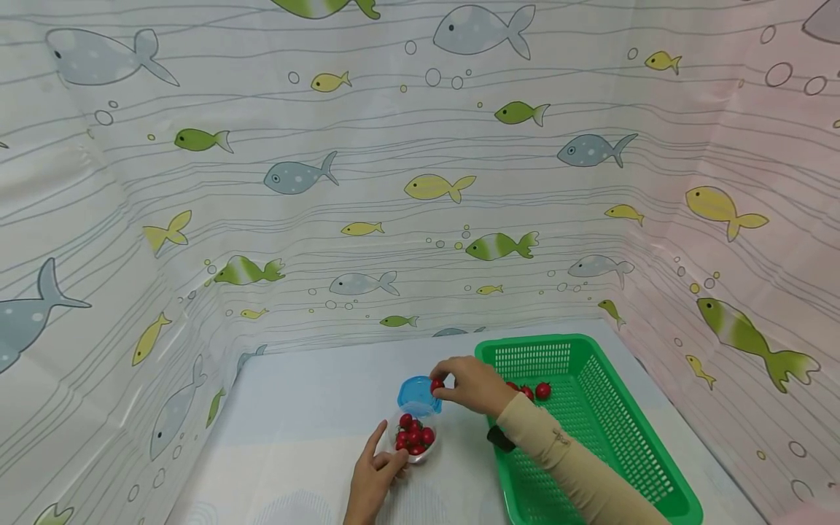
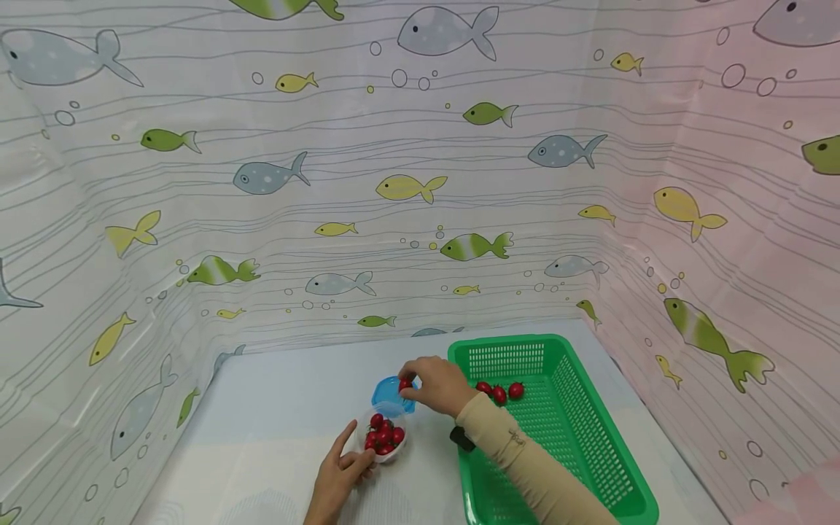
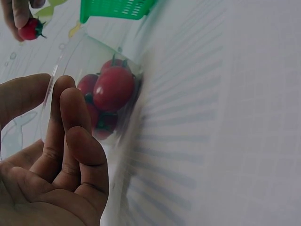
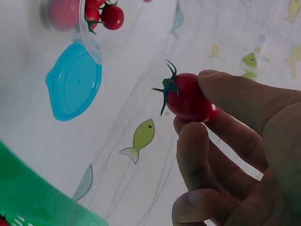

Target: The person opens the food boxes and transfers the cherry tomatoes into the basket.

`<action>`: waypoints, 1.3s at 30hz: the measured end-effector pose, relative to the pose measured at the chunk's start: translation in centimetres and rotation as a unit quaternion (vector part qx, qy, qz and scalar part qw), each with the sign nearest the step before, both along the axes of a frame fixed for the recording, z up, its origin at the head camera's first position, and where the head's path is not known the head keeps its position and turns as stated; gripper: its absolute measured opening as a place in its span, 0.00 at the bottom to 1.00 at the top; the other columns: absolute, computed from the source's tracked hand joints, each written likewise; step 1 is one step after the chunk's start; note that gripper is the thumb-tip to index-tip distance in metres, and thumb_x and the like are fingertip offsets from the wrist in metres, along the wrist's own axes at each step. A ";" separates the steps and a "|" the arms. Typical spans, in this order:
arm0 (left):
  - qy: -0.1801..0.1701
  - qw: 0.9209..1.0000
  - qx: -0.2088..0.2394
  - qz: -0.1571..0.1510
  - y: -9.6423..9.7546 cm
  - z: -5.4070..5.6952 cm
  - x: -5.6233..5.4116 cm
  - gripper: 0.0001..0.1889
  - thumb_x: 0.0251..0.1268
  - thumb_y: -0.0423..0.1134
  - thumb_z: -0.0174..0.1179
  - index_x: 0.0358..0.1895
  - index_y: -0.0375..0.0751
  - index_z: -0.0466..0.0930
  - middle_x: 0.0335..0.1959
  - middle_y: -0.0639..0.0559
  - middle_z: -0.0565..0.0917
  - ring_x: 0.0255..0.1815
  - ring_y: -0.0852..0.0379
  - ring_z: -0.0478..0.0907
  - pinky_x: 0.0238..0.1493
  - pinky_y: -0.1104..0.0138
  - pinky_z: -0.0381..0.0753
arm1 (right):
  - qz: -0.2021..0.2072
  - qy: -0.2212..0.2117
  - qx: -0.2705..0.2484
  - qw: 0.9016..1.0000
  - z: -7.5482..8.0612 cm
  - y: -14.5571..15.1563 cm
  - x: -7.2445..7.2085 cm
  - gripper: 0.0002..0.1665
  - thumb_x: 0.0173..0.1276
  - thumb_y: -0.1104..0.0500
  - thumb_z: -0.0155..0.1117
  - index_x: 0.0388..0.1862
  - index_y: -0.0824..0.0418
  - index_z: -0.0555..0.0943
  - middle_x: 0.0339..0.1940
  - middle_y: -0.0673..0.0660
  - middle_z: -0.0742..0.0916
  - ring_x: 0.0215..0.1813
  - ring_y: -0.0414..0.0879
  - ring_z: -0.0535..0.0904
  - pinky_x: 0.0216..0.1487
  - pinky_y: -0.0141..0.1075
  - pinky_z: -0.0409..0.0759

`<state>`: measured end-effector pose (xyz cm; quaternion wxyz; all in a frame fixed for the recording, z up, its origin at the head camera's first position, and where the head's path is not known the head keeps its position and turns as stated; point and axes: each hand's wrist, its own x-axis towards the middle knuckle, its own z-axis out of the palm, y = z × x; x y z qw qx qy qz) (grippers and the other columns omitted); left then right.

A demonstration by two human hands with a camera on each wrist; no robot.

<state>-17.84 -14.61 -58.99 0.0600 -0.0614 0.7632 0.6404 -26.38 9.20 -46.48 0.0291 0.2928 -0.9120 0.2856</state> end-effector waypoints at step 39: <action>-0.003 1.000 -0.012 0.004 0.0 -0.1 -0.1 0.44 0.70 0.48 0.66 0.81 0.37 0.52 0.34 0.45 0.88 0.32 0.52 0.82 0.35 0.64 0.77 | -0.111 -0.007 -0.048 0.993 -0.1 10.0 -0.2 0.12 0.68 0.53 0.73 0.49 0.51 0.87 0.42 0.44 0.88 0.28 0.38 0.78 0.32 0.38 0.76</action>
